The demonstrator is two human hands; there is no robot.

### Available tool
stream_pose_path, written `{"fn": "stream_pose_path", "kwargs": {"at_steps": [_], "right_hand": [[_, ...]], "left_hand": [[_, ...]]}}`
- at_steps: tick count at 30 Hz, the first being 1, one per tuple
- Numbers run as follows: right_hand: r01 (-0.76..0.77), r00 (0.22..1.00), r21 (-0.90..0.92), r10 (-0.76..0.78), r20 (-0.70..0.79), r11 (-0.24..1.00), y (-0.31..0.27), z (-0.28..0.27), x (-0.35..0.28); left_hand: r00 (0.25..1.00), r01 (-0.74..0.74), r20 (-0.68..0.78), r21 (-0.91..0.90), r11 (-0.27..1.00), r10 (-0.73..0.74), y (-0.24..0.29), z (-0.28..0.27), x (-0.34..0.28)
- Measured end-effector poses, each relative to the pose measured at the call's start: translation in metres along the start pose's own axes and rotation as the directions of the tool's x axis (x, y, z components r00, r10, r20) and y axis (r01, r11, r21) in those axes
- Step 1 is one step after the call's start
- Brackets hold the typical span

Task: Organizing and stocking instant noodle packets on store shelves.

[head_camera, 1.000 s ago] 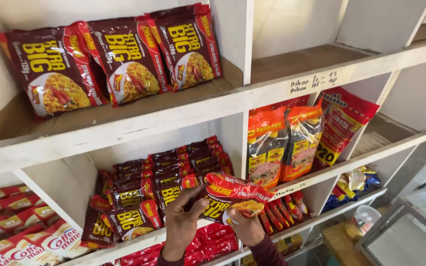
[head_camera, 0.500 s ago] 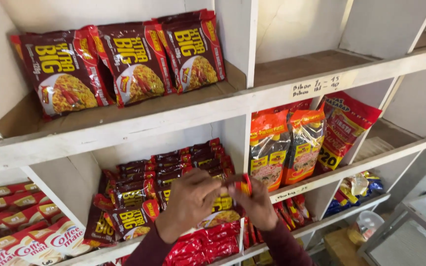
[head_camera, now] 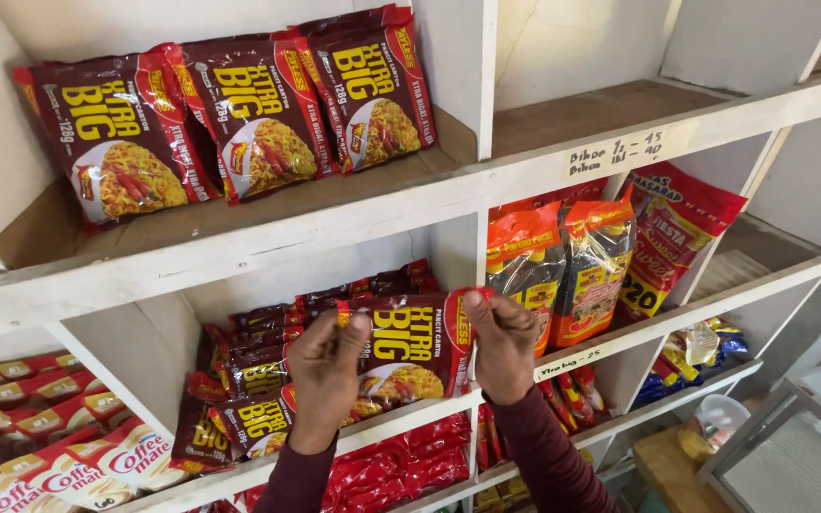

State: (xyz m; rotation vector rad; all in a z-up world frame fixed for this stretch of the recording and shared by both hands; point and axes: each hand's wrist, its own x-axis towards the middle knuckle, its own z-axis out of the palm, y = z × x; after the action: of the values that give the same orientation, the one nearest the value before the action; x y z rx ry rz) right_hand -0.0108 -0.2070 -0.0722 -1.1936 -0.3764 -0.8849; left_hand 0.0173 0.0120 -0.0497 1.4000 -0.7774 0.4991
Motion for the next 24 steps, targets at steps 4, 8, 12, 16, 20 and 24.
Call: {"fn": "stream_pose_path", "kwargs": {"at_steps": [4, 8, 12, 16, 20, 24], "right_hand": [[0.041, 0.998, -0.021, -0.042, -0.037, 0.999, -0.024, 0.02, 0.008], [-0.129, 0.952, 0.018, 0.119, 0.282, 0.991, -0.035, 0.024, 0.0], [0.099, 0.967, -0.235, -0.038, 0.252, 0.967, -0.032, 0.043, -0.019], [0.043, 0.993, -0.067, -0.035, 0.113, 0.997, -0.035, 0.042, -0.007], [0.145, 0.989, -0.121, -0.139, 0.059, 0.982, -0.033, 0.034, 0.012], [0.112, 0.993, -0.109, -0.105, 0.062, 0.988, 0.002, 0.014, 0.001]], "left_hand": [[0.958, -0.129, -0.234, 0.174, 0.976, 0.168, 0.016, 0.012, 0.003], [0.902, -0.218, -0.297, 0.315, 0.924, 0.315, 0.027, 0.013, 0.012], [0.848, -0.342, -0.199, 0.504, 0.793, 0.492, 0.016, 0.005, 0.024], [0.884, -0.36, -0.197, 0.292, 0.886, 0.424, 0.015, -0.016, 0.032], [0.965, -0.262, 0.018, -0.031, 0.965, 0.262, 0.086, 0.012, 0.029], [0.966, -0.018, 0.258, 0.038, 0.999, 0.007, 0.073, 0.017, 0.008]]}}
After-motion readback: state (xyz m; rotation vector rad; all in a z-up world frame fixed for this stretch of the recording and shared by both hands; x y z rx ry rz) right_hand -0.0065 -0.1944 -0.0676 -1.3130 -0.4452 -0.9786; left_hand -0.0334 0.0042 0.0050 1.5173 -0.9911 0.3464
